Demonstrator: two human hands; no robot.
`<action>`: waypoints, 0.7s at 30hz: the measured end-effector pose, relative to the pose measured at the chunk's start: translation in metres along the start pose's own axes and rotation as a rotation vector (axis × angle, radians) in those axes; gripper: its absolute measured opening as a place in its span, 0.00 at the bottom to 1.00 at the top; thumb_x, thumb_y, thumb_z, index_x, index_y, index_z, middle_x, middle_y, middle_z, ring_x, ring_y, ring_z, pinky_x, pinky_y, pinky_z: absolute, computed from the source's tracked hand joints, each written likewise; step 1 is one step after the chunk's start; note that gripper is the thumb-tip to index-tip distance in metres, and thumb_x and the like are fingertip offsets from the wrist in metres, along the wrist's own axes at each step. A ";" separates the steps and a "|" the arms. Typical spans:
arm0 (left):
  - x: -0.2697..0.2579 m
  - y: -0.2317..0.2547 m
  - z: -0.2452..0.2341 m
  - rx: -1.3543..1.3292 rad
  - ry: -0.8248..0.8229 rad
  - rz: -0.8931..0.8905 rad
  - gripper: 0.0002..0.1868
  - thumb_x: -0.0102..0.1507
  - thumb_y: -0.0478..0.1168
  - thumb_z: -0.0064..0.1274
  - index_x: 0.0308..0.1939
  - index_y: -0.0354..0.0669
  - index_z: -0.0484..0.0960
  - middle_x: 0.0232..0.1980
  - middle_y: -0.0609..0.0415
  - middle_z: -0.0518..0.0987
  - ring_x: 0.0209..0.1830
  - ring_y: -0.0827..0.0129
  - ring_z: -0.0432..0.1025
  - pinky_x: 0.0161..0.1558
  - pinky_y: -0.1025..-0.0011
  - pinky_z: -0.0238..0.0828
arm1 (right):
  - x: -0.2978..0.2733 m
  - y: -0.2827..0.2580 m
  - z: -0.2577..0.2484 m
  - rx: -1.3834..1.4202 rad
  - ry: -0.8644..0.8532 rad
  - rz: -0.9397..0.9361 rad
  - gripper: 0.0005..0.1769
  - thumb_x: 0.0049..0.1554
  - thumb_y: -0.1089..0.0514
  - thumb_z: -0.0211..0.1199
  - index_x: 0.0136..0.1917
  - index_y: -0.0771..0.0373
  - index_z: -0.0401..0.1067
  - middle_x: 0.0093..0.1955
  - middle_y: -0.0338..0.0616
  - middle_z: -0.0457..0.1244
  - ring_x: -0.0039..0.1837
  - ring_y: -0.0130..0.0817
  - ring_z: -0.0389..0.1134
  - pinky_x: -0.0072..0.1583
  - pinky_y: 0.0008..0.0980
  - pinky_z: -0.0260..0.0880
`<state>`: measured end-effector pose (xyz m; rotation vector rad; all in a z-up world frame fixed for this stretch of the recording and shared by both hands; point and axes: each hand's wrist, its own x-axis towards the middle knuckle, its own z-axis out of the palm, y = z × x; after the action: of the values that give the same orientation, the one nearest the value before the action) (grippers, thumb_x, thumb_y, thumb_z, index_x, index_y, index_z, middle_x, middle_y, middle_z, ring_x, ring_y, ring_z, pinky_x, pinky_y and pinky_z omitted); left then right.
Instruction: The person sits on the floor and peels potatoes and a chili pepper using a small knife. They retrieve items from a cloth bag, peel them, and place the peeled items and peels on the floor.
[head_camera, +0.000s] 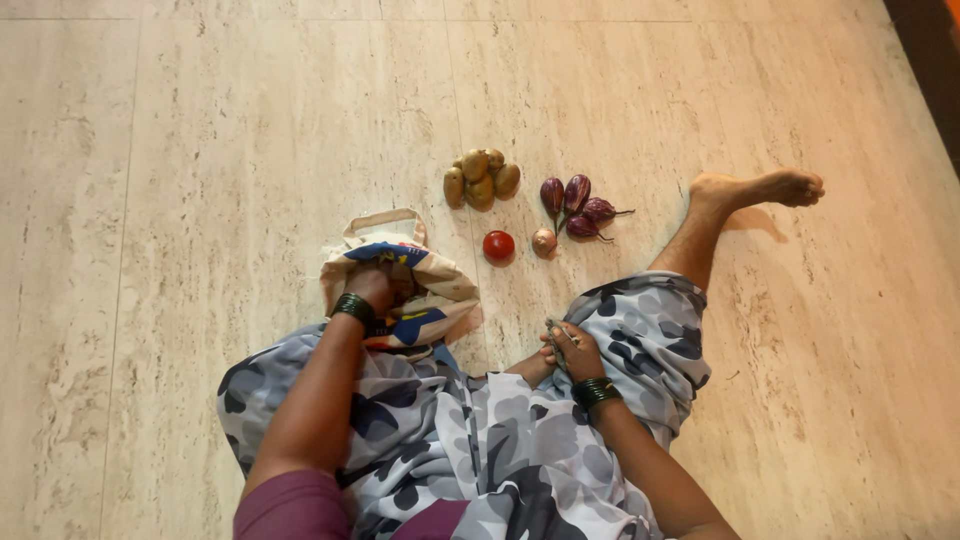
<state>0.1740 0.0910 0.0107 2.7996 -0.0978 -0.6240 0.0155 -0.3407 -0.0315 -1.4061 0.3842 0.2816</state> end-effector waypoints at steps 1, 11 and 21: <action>0.000 0.014 0.000 0.062 0.057 -0.008 0.27 0.59 0.55 0.55 0.58 0.48 0.80 0.64 0.44 0.74 0.65 0.49 0.67 0.61 0.50 0.63 | 0.000 0.000 0.000 -0.004 0.003 -0.004 0.23 0.64 0.52 0.58 0.65 0.70 0.71 0.49 0.49 0.70 0.42 0.29 0.72 0.42 0.25 0.74; 0.023 0.024 0.066 0.098 -0.092 0.051 0.22 0.67 0.50 0.45 0.62 0.52 0.82 0.66 0.44 0.78 0.65 0.52 0.73 0.66 0.58 0.68 | -0.010 -0.004 0.004 -0.013 -0.014 -0.038 0.23 0.63 0.54 0.59 0.66 0.70 0.71 0.50 0.48 0.70 0.44 0.27 0.71 0.44 0.24 0.73; -0.024 0.064 0.043 0.161 -0.093 0.219 0.21 0.63 0.56 0.48 0.57 0.62 0.83 0.64 0.52 0.77 0.63 0.53 0.71 0.62 0.55 0.66 | -0.012 0.000 0.000 -0.051 -0.052 -0.099 0.22 0.64 0.53 0.59 0.66 0.70 0.70 0.51 0.47 0.70 0.44 0.27 0.71 0.45 0.24 0.74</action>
<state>0.1337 0.0215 0.0001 2.8554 -0.4856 -0.7194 0.0048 -0.3399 -0.0262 -1.4603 0.2656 0.2480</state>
